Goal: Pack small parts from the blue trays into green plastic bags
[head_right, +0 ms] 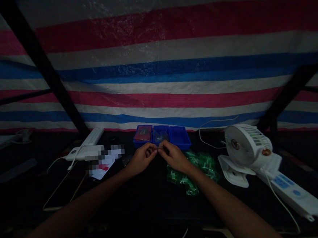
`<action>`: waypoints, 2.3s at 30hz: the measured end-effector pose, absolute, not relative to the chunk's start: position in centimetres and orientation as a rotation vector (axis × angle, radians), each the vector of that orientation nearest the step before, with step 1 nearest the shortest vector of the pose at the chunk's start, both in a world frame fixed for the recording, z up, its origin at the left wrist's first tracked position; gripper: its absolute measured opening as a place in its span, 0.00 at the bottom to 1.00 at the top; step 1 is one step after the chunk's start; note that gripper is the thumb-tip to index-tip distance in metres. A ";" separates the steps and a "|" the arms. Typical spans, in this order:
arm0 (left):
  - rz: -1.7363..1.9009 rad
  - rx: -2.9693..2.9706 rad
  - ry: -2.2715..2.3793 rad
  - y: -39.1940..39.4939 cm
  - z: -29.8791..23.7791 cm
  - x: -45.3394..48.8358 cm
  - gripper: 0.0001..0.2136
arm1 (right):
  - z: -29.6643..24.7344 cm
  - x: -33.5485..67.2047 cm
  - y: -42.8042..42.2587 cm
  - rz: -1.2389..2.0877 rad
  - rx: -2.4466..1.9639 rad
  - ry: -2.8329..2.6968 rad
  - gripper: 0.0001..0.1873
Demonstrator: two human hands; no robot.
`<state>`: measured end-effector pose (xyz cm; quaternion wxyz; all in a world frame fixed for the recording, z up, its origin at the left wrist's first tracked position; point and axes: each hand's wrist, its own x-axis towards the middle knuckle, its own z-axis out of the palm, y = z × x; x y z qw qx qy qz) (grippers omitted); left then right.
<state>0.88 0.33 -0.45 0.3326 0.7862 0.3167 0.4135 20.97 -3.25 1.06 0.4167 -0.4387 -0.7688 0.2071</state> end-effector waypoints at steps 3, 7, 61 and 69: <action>1.086 2.022 0.819 0.4 -0.6 0.9 0.08 | 1.2 20.9 -3.3 0.527 -1.108 -1.932 0.08; 1.071 1.994 0.796 0.4 -0.5 0.9 0.08 | 1.0 21.0 -3.2 0.530 -1.110 -1.933 0.07; 1.158 2.044 0.910 0.7 -0.3 0.5 0.14 | 1.7 21.5 -3.4 0.282 -1.113 -1.913 0.09; 1.154 2.105 0.864 0.1 0.3 0.5 0.11 | 1.9 21.3 -3.5 0.226 -1.110 -1.903 0.11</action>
